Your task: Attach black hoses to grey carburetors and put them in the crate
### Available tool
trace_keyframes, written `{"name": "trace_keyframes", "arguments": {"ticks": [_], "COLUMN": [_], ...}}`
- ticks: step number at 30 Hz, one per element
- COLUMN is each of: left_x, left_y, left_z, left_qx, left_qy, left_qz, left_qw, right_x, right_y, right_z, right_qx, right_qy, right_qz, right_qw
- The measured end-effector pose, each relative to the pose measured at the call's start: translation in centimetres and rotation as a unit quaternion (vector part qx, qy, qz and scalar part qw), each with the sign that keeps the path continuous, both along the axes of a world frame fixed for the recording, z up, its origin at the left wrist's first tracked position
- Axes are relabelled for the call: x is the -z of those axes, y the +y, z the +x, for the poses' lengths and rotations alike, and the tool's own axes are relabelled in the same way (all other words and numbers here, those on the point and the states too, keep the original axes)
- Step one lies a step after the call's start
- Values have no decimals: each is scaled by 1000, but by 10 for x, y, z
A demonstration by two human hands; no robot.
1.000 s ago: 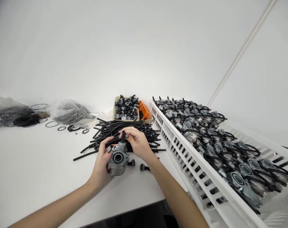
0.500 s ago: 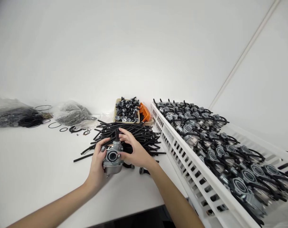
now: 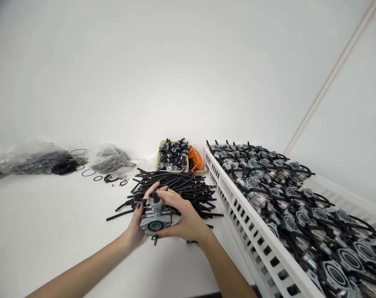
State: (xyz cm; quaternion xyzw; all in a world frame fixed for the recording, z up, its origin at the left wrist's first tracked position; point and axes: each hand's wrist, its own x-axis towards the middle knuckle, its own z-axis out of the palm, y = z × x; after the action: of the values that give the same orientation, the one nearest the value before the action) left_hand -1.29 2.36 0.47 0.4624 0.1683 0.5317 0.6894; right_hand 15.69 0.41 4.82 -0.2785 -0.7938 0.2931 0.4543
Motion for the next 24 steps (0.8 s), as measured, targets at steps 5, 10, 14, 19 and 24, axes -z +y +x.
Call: {"name": "trace_keyframes", "arguments": {"ticks": [5,10,14,19,24], "left_x": [15,9,3,10,8], "left_y": [8,3,-9,-22,-28], "left_z": [-9,-6,0,2,5], "left_qx": [175,159,184,260,263], "left_qy": [27,32,47,84,79], "left_qz": [-79,-115,-115,-87,-80], "left_qw": [981,980,975,958,958], "right_x": [-2,-6,-2,18,26], "right_y": [0,7,24,48,53], "right_z": [0,8,21,33,34], "right_qx": [-44,29,260,370,389], "right_qy": [-17,54,73,-166,-221], "right_qz": [-62,-51,54,121,135], "right_qw": [997,997,961,906,884]}}
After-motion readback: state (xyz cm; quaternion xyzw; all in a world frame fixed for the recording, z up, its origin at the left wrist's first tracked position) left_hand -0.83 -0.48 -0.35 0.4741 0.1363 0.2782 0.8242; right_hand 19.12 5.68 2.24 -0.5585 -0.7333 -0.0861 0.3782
